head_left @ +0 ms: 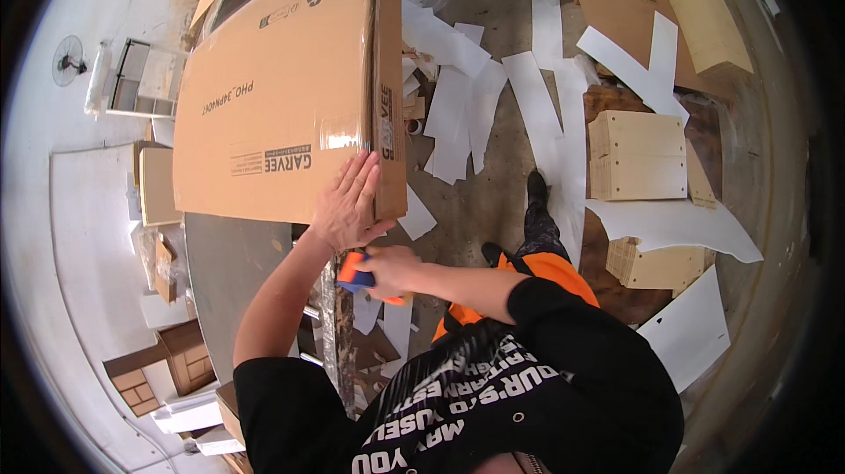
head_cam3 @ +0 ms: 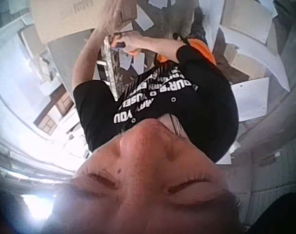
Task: The person packages furniture components by placing foam sheets between wooden panels, folding a large cardboard box around the items, and sealing the edges with a handheld tape dispenser.
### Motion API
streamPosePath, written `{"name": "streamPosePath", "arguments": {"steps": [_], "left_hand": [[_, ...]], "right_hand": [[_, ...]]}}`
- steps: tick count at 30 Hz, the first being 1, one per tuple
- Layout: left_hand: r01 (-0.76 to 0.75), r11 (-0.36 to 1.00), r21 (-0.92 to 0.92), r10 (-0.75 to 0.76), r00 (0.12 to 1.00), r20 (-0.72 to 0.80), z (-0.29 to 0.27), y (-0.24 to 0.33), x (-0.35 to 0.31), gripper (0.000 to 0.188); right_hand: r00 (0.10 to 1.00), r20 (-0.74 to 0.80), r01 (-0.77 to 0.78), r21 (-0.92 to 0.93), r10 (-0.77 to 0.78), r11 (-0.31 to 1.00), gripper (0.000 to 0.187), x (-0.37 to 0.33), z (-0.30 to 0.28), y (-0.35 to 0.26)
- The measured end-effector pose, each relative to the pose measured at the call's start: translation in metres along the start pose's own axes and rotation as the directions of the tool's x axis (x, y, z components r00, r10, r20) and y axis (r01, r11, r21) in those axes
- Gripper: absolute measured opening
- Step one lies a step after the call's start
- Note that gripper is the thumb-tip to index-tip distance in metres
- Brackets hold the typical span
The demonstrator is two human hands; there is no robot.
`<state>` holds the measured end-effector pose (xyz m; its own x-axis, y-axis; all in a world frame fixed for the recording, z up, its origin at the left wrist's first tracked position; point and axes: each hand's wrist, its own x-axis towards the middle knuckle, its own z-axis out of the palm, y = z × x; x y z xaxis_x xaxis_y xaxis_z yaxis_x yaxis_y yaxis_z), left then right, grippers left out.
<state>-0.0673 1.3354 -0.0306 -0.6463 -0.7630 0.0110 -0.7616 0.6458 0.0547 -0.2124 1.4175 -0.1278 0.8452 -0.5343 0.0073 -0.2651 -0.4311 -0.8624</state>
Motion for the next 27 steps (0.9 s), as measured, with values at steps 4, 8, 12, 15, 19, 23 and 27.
{"name": "streamPosePath", "arguments": {"steps": [4, 8, 12, 15, 19, 23, 27], "left_hand": [[0.021, 0.999, -0.026, -0.021, 1.0, -0.015, 0.005, 0.002, -0.007, 0.114], [-0.005, 1.0, 0.018, 0.005, 1.0, 0.001, 0.002, 0.009, -0.004, 0.113], [0.011, 0.999, -0.05, -0.014, 0.999, -0.046, 0.007, 0.014, -0.015, 0.101], [-0.105, 0.993, 0.06, 0.106, 0.994, -0.004, 0.007, 0.017, -0.026, 0.079], [-0.23, 0.967, 0.108, 0.213, 0.965, 0.152, 0.001, 0.017, -0.014, 0.043], [-0.255, 0.965, -0.061, 0.26, 0.898, 0.355, -0.018, 0.018, 0.008, 0.04], [-0.239, 0.971, 0.014, 0.192, 0.812, 0.551, -0.025, 0.005, 0.051, 0.045]], "right_hand": [[0.924, 0.072, -0.319, 0.687, 0.375, 0.653, 0.065, -0.073, -0.06, 0.096], [0.89, -0.102, -0.134, 0.873, 0.444, 0.469, 0.059, -0.039, -0.116, 0.106], [0.926, -0.052, -0.217, 0.736, 0.374, 0.641, 0.051, -0.069, -0.05, 0.074], [0.916, 0.012, -0.331, 0.589, 0.402, 0.737, 0.074, -0.069, -0.002, 0.032], [0.915, 0.297, -0.31, 0.086, 0.273, 0.947, 0.026, 0.029, -0.011, -0.01], [0.848, 0.496, 0.26, -0.089, -0.183, 0.962, 0.043, 0.024, -0.016, -0.025], [0.754, 0.609, 0.339, -0.042, -0.245, 0.94, 0.052, -0.014, -0.124, 0.034]]}}
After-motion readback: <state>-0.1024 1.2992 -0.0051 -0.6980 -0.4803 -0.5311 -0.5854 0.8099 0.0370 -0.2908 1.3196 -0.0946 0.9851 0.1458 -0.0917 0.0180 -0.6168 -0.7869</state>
